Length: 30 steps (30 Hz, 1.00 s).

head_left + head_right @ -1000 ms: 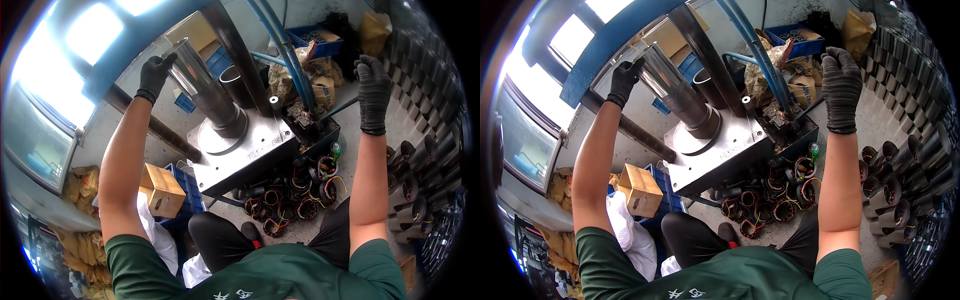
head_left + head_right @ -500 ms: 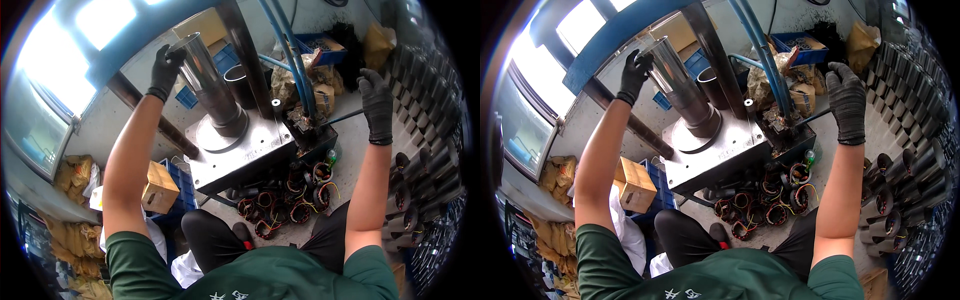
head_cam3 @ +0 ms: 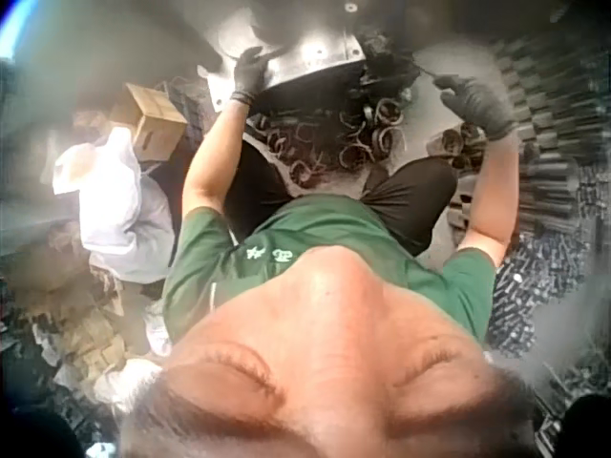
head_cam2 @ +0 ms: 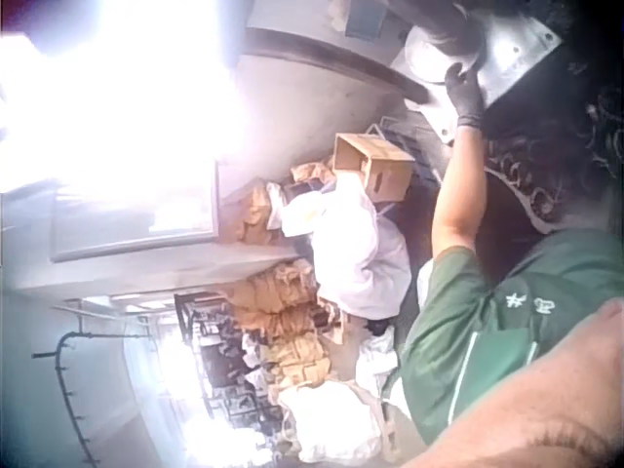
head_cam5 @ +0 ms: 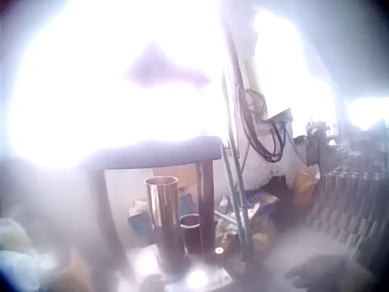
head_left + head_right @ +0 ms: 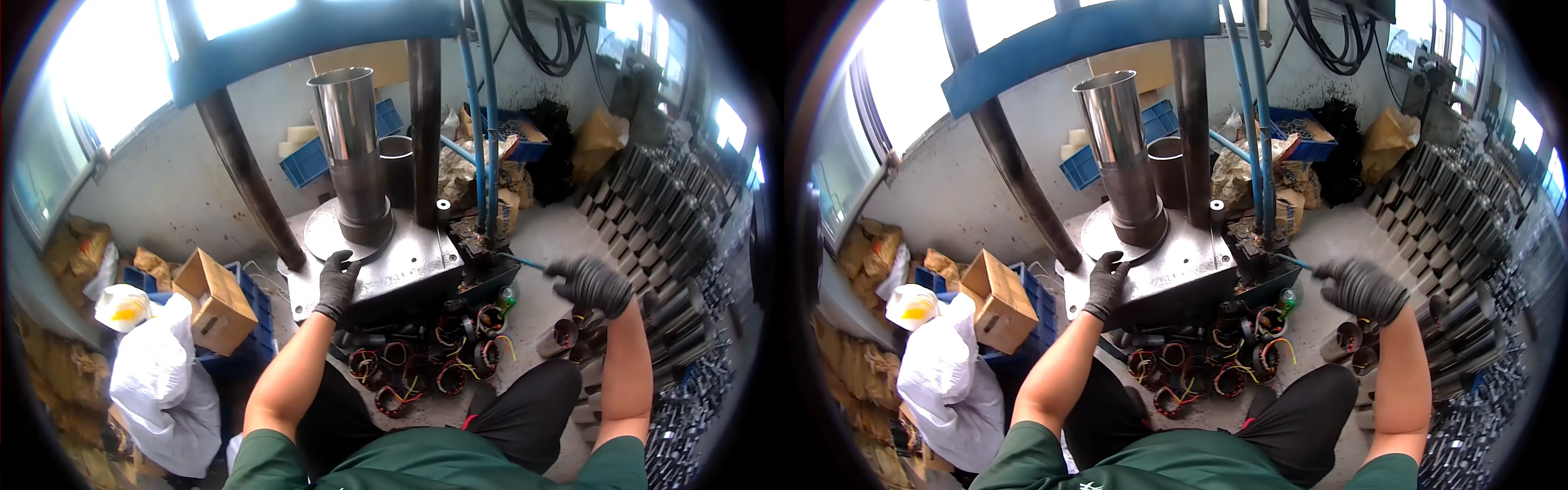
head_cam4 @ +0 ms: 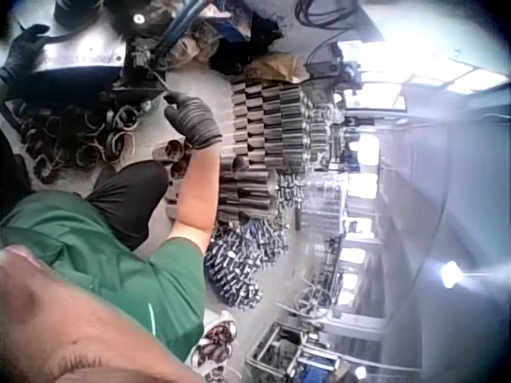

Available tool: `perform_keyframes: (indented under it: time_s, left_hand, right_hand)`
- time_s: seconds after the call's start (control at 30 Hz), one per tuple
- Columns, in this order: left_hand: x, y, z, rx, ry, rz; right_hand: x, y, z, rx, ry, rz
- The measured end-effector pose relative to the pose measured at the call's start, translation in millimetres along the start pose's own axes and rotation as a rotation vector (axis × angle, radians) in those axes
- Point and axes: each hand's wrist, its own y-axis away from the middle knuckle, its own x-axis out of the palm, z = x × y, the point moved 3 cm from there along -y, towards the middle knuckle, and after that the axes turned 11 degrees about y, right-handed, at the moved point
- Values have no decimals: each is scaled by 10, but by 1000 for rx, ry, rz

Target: The person assembles a motor component using an industrial press, placing a wired stator into a metal casing and then using a tool to adjust the internal wiring before completing the press cycle.

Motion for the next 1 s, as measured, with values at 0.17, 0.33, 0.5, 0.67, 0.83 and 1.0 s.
perform_keyframes:
  time_s: [0.17, 0.33, 0.5, 0.67, 0.83, 1.0]
  left_hand:
    - [105, -142, 80, 57, 46, 5]
    - [74, -89, -369, 43, -74, 10]
    - [92, -162, -299, -33, -27, 41]
    - [-6, -221, -265, -49, -56, 53]
    - [-36, -251, -269, -75, -86, 79]
    - [-30, -285, -246, -48, -90, 98]
  right_hand:
    - [338, 361, -105, -129, 105, 257]
    - [517, 572, 225, 101, -37, 154]
    - [800, 633, 78, 227, 4, 50]
    - [863, 631, 62, 296, -71, -43]
    - [720, 560, 267, 360, -78, -55]
    - [824, 609, 105, 282, -33, -84]
